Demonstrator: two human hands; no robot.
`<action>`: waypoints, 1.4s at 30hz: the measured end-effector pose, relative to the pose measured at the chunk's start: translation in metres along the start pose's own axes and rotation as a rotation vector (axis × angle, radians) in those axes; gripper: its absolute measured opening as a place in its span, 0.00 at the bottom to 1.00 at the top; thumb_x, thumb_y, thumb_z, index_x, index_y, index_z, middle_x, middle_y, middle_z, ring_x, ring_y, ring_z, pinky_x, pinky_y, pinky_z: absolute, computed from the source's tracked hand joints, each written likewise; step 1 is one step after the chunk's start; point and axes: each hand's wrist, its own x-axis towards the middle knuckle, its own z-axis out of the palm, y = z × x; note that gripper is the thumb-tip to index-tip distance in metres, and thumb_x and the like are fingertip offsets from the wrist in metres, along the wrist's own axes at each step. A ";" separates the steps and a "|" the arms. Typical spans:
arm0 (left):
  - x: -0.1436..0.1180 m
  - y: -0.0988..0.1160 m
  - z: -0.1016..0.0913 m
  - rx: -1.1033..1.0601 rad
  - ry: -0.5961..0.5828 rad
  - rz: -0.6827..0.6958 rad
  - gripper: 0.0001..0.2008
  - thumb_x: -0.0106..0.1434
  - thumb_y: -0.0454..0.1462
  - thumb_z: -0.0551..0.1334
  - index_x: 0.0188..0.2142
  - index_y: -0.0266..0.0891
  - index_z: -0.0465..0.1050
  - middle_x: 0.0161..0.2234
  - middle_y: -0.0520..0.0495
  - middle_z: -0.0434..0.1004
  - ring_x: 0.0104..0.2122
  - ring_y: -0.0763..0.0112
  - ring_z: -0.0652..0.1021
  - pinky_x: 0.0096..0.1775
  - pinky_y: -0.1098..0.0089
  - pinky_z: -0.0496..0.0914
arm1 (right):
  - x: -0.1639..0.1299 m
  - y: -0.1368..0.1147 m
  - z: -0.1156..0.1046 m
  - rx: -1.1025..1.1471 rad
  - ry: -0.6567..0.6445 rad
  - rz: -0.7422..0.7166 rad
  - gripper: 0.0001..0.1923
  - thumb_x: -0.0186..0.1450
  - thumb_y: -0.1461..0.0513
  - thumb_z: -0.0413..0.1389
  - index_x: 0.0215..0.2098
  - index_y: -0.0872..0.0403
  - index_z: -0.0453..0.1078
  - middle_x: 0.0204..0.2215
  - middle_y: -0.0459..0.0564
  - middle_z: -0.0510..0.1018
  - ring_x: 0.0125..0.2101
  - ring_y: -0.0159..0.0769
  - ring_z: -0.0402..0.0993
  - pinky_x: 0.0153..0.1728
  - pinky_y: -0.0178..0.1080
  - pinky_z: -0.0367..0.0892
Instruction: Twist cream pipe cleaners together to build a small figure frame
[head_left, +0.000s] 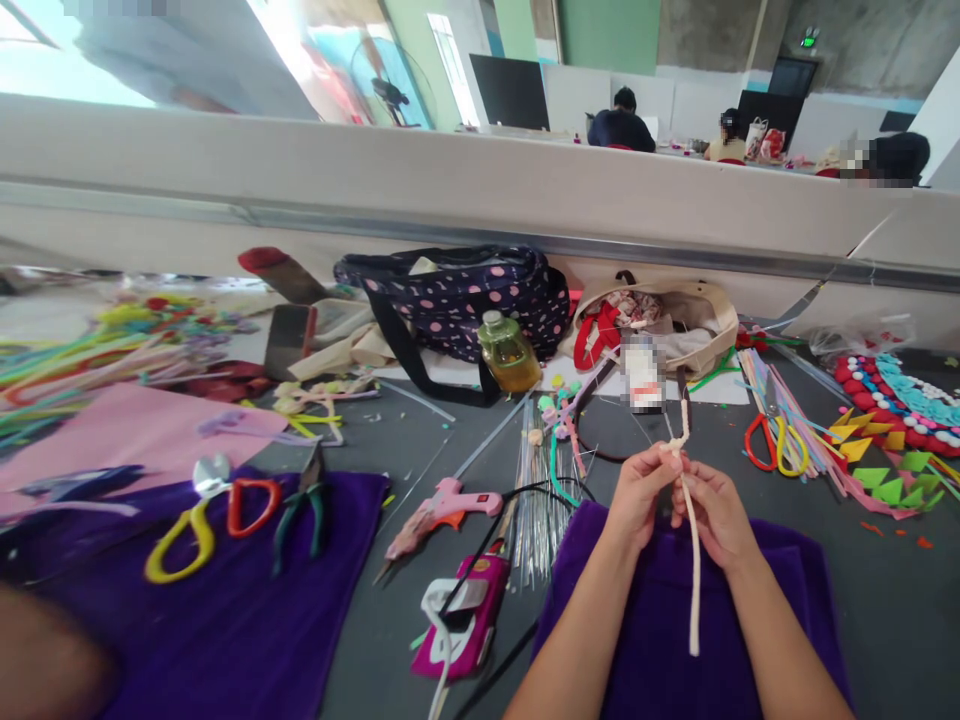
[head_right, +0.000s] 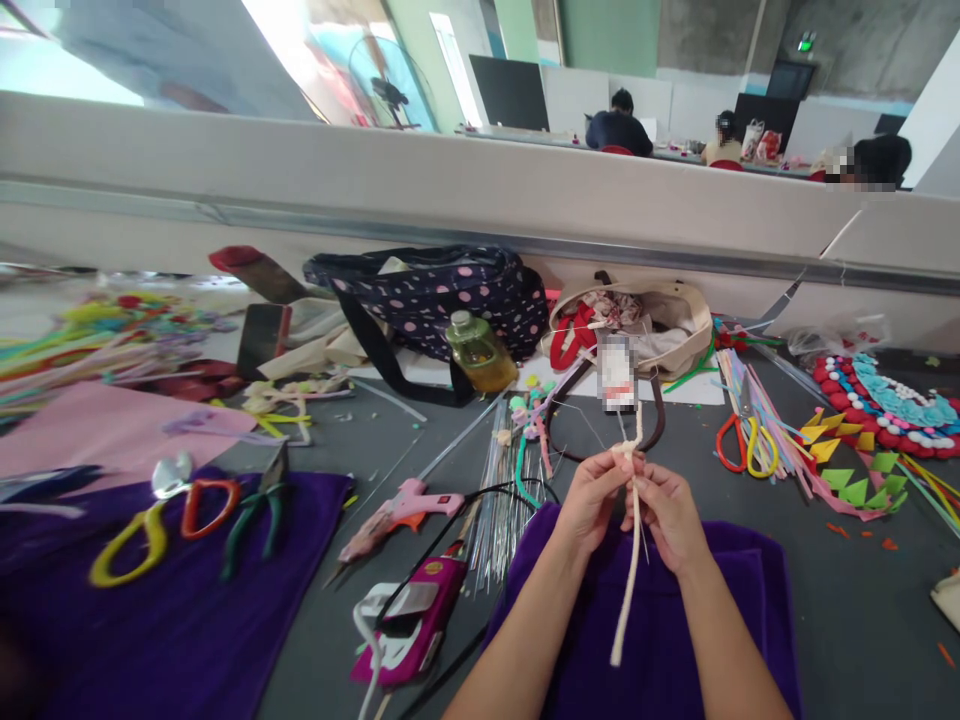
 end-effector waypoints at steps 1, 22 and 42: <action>0.000 0.000 0.000 0.003 0.006 0.007 0.10 0.49 0.39 0.70 0.26 0.32 0.76 0.31 0.46 0.74 0.25 0.77 0.73 0.24 0.77 0.68 | 0.000 0.000 -0.001 -0.008 -0.008 -0.001 0.08 0.56 0.59 0.63 0.29 0.56 0.73 0.18 0.41 0.68 0.17 0.24 0.63 0.18 0.28 0.68; -0.005 0.004 0.005 0.028 -0.063 0.062 0.13 0.51 0.42 0.68 0.27 0.34 0.71 0.25 0.53 0.64 0.15 0.80 0.68 0.15 0.76 0.64 | -0.001 0.000 -0.003 -0.036 -0.012 -0.064 0.08 0.56 0.59 0.64 0.26 0.55 0.71 0.18 0.41 0.70 0.17 0.25 0.66 0.19 0.30 0.69; 0.016 0.000 -0.008 0.260 -0.009 0.129 0.15 0.48 0.45 0.70 0.24 0.33 0.77 0.25 0.50 0.65 0.25 0.76 0.68 0.28 0.75 0.64 | 0.010 0.013 -0.024 -0.094 0.042 -0.019 0.11 0.53 0.56 0.65 0.29 0.54 0.71 0.20 0.40 0.69 0.18 0.26 0.63 0.18 0.30 0.66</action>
